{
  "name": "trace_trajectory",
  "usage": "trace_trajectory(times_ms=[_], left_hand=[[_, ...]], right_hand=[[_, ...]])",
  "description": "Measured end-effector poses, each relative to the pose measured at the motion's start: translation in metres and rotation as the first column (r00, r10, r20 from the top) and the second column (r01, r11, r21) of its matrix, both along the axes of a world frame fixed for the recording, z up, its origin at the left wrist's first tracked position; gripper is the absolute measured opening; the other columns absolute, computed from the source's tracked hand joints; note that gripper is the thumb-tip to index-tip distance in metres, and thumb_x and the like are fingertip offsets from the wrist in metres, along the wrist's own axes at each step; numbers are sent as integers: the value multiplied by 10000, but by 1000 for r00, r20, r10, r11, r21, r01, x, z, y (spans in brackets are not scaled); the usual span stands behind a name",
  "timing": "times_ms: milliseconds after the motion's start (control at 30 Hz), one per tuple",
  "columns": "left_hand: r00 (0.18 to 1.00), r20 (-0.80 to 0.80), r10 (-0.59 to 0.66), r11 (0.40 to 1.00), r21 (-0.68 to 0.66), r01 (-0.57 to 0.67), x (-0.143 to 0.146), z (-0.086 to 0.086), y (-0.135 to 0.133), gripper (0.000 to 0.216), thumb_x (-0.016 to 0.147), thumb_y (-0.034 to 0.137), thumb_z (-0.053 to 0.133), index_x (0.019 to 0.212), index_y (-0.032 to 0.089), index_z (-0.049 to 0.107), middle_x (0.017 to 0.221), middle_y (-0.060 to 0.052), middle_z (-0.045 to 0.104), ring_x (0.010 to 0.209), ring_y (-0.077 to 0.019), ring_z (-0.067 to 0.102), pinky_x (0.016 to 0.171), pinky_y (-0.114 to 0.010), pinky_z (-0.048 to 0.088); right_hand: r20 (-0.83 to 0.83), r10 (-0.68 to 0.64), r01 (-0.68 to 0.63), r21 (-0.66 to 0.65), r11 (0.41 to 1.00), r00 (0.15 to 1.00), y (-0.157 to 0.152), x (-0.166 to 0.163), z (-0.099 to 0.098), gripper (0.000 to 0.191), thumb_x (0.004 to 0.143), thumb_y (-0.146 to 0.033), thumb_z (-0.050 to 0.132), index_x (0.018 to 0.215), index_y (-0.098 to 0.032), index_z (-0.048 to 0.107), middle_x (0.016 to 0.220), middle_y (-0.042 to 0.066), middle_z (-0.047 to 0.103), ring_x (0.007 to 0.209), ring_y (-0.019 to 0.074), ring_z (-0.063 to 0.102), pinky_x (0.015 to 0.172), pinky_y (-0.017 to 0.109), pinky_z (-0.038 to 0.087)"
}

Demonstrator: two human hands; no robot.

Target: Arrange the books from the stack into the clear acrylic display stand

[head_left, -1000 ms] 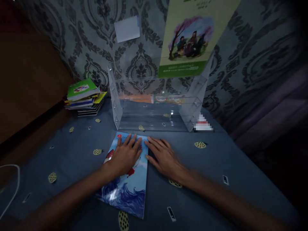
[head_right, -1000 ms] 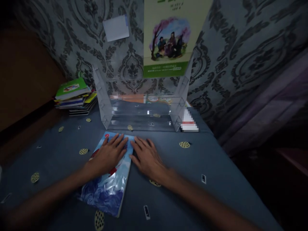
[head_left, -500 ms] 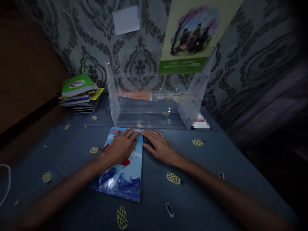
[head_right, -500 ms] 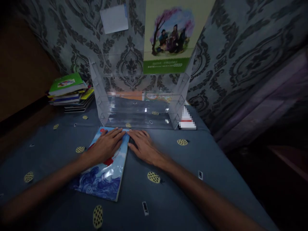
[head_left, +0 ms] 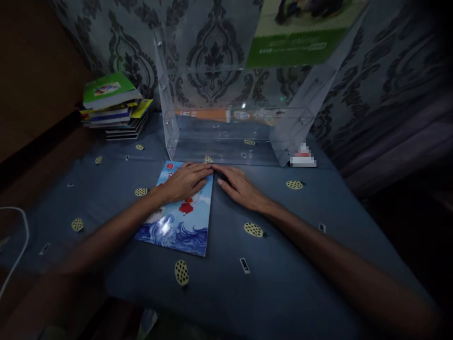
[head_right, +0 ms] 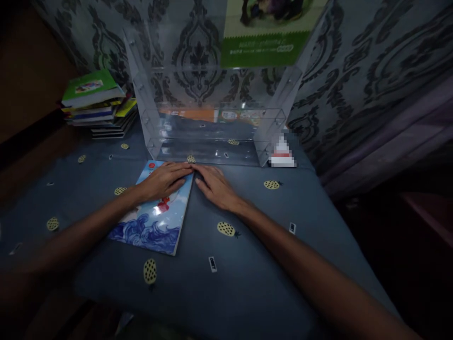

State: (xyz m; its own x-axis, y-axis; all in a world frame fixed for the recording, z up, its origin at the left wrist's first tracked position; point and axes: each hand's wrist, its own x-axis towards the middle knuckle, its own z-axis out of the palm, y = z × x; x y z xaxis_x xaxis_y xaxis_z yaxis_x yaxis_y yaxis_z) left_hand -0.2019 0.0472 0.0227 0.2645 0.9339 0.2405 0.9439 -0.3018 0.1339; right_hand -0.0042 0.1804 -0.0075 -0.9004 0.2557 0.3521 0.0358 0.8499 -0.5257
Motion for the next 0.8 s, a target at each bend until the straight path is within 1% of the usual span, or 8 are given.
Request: trace_trajectory(times_ms=[167, 333, 433, 533, 700, 800], left_hand=[[998, 18, -58, 995, -85, 59, 3, 7, -21, 386, 1038, 253, 422, 1396, 198, 558, 1507, -110, 533, 1424, -224, 467, 1172, -503, 345], [996, 45, -81, 989, -118, 85, 10, 11, -43, 426, 1043, 369, 448, 1434, 220, 526, 1537, -99, 499, 1458, -222, 421, 1214, -518, 278], [996, 54, -75, 989, -123, 81, 10, 10, -45, 432, 1042, 385, 452, 1439, 228, 522, 1538, -94, 499, 1461, -217, 416, 1220, -520, 263], [995, 62, -73, 989, -125, 80, 10, 9, -44, 432, 1042, 386, 453, 1444, 240, 518, 1545, -89, 490, 1465, -217, 409, 1221, -520, 257], [996, 55, -69, 992, -97, 74, 11, 7, -45, 425, 1046, 378, 445, 1436, 230, 524, 1535, -92, 502, 1456, -216, 423, 1223, -513, 257], [997, 34, -73, 994, -73, 76, 12, 6, -45, 411, 1042, 369, 453, 1416, 224, 543, 1518, -98, 523, 1435, -225, 452, 1209, -517, 287]], right_hand=[[25, 4, -6, 81, 997, 1000, -2, -1, -1, 482, 1030, -364, 342, 1468, -217, 478, 1468, 124, 570, 1367, 298, 508, 1133, 580, 386], [69, -37, 26, 153, 988, 997, -8, -2, 1, 456, 1031, -358, 368, 1407, -198, 570, 1483, 136, 561, 1377, 303, 508, 1137, 565, 383], [69, -57, 44, 183, 982, 996, -11, -2, 3, 447, 1033, -347, 370, 1409, -213, 571, 1477, 126, 570, 1367, 295, 522, 1129, 563, 393], [76, -60, 43, 206, 978, 995, -12, -2, 3, 456, 1039, -339, 354, 1409, -182, 569, 1477, 144, 566, 1370, 293, 520, 1132, 550, 397], [84, -72, 49, 245, 968, 994, -16, -2, 6, 463, 1040, -336, 352, 1416, -163, 560, 1516, 154, 522, 1428, 309, 451, 1135, 574, 391], [50, -46, 31, 272, 962, 998, -20, 1, 8, 437, 1040, -307, 356, 1378, -165, 594, 1469, 147, 574, 1402, 295, 486, 1149, 573, 374]])
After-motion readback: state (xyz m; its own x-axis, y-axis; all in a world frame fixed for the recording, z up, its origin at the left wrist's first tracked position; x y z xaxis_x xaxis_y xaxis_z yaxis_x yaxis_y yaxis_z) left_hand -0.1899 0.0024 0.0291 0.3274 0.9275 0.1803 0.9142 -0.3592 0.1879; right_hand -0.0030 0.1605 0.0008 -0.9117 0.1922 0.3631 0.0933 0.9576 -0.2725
